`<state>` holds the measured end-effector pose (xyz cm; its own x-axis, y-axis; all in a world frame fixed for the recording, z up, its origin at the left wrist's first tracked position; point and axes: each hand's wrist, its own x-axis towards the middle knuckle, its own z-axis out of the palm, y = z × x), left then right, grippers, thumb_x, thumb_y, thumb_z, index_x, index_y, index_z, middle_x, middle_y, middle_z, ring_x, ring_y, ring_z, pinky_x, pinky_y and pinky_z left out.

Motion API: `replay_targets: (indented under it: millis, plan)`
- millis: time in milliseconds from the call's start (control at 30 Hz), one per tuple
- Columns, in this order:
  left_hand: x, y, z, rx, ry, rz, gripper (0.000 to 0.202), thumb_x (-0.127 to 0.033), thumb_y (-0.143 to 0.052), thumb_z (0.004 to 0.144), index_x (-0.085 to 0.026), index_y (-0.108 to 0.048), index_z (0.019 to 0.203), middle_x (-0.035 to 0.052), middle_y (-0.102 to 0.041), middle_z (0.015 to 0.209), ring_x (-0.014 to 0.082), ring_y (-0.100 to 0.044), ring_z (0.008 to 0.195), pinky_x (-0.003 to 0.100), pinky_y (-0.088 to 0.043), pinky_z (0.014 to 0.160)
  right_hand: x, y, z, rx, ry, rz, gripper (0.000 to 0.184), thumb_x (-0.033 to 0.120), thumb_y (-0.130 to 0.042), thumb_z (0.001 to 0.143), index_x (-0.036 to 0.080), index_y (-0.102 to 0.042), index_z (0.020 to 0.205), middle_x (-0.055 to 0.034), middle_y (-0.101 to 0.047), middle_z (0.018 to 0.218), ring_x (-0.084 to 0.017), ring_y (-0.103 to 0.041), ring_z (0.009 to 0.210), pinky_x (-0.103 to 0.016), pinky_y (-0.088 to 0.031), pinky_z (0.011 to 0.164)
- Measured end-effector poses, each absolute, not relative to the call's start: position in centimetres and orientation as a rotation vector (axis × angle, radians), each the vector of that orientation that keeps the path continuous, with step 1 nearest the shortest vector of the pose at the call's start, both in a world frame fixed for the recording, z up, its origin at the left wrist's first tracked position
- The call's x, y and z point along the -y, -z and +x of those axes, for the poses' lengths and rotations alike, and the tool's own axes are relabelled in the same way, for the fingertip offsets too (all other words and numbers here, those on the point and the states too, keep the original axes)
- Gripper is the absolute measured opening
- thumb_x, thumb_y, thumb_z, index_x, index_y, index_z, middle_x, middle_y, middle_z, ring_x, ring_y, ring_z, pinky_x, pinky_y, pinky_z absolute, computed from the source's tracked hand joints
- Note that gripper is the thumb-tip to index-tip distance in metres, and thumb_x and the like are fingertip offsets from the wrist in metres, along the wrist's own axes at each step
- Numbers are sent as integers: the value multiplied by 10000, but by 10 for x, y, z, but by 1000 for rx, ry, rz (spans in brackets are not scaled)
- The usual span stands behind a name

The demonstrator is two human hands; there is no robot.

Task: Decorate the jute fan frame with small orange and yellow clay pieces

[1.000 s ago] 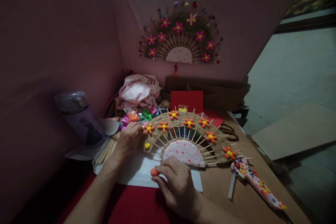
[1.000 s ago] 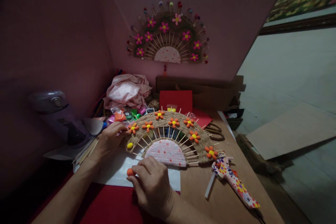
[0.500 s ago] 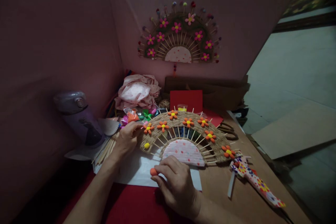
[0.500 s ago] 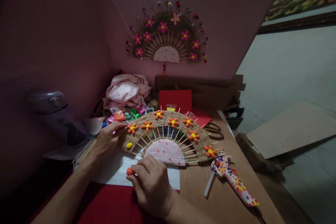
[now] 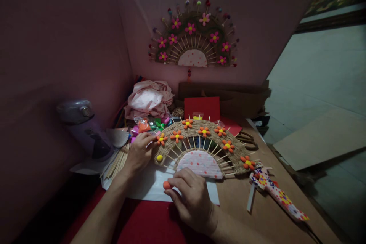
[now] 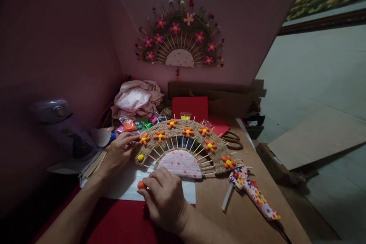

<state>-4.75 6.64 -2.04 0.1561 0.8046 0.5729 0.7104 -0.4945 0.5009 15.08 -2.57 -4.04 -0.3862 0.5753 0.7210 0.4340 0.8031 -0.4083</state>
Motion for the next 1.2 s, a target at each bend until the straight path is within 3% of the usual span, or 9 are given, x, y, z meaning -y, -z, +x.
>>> replay_targets:
  millis: [167, 300, 667, 867, 1033, 1200]
  plan:
    - [-64, 18, -47, -1509, -1225, 2369, 151, -228, -618, 792, -177, -658, 928, 56, -611, 880, 193, -547, 875, 335, -452, 774, 25, 42, 151, 2039, -190, -745, 101, 163, -545, 833, 147, -602, 915, -69, -600, 791, -180, -528, 737, -308, -427, 616]
    - [-58, 17, -41, -1611, -1166, 2435, 258, -275, -687, 735, -166, -619, 958, 66, -610, 926, 216, -535, 915, 353, -448, 796, 25, 42, 151, 2043, -191, -752, 106, 159, -553, 828, 149, -602, 922, -68, -599, 795, -181, -529, 741, -307, -426, 623]
    - [-58, 18, -36, -1728, -1140, 2508, 144, -271, -663, 755, -174, -600, 840, 68, -619, 887, 227, -541, 884, 357, -453, 759, 25, 43, 151, 2043, -202, -749, 103, 153, -558, 822, 148, -596, 918, -73, -596, 799, -186, -526, 742, -313, -420, 620]
    - [-58, 19, -39, -1719, -1168, 2469, 179, -258, -676, 744, -161, -617, 882, 76, -633, 891, 232, -551, 884, 360, -457, 766, 25, 42, 151, 2043, -200, -748, 107, 154, -560, 824, 146, -596, 924, -75, -597, 798, -186, -526, 736, -313, -422, 615]
    - [-57, 21, -40, -1725, -1163, 2479, 309, -264, -682, 740, -160, -606, 1021, 81, -635, 936, 237, -545, 918, 372, -458, 791, 25, 42, 152, 2036, -193, -740, 106, 157, -561, 825, 148, -596, 925, -75, -600, 799, -186, -528, 736, -312, -426, 614]
    - [-55, 20, -38, -1696, -1111, 2496, 231, -283, -658, 757, -194, -641, 970, 70, -618, 959, 232, -533, 934, 367, -457, 789, 25, 43, 151, 2051, -200, -758, 111, 154, -557, 825, 155, -595, 930, -70, -599, 799, -186, -528, 739, -315, -425, 620]
